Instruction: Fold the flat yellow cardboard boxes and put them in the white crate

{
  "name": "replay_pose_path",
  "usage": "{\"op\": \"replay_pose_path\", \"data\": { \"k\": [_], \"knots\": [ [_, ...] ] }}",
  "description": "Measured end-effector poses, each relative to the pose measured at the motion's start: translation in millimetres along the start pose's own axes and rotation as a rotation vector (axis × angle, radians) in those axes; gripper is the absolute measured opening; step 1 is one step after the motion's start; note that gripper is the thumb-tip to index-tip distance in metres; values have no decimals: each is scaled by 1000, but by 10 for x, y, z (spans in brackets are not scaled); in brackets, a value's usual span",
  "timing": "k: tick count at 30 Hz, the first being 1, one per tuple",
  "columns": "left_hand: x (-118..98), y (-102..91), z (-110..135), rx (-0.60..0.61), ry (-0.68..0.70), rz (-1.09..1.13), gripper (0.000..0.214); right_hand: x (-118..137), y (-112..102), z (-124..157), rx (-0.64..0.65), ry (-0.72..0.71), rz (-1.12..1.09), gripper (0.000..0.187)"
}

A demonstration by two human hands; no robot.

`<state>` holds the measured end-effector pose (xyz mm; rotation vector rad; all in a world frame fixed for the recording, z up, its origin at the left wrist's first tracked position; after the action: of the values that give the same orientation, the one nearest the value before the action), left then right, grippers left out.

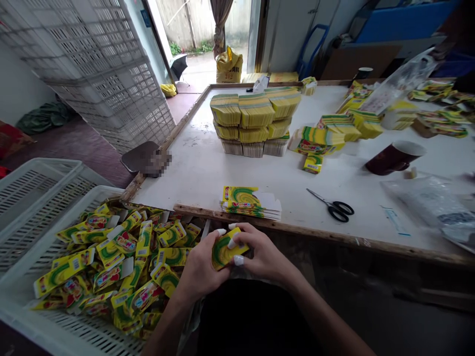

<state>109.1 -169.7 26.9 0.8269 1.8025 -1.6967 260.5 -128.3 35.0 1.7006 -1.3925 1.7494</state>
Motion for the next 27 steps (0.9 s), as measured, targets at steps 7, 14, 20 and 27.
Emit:
{"op": "replay_pose_path", "data": {
  "k": [7, 14, 20, 27],
  "knots": [
    [377, -256, 83, -720, -261, 836, 58, -119, -149, -120, -363, 11, -30, 72],
    [748, -10, 145, -816, -668, 1130, 41, -496, -622, -348, -461, 120, 551, 54],
    [505, 191, 123, -605, -458, 1135, 44, -429, -598, -301, -497, 123, 450, 52],
    [-48, 272, -77, -506, -245, 1252, 55, -4, 171, -72, -152, 173, -392, 64]
  ]
}}
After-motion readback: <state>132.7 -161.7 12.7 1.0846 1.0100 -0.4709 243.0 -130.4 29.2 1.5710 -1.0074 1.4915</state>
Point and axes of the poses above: each hand's wrist, its own z-axis away from the middle knuckle, its own y-axis out of the palm, x = y × z, the point moved 5 cm from there along -z, towards the middle knuckle, and after that the axes turned 4 degrees about -x, right-handed, at the moved point
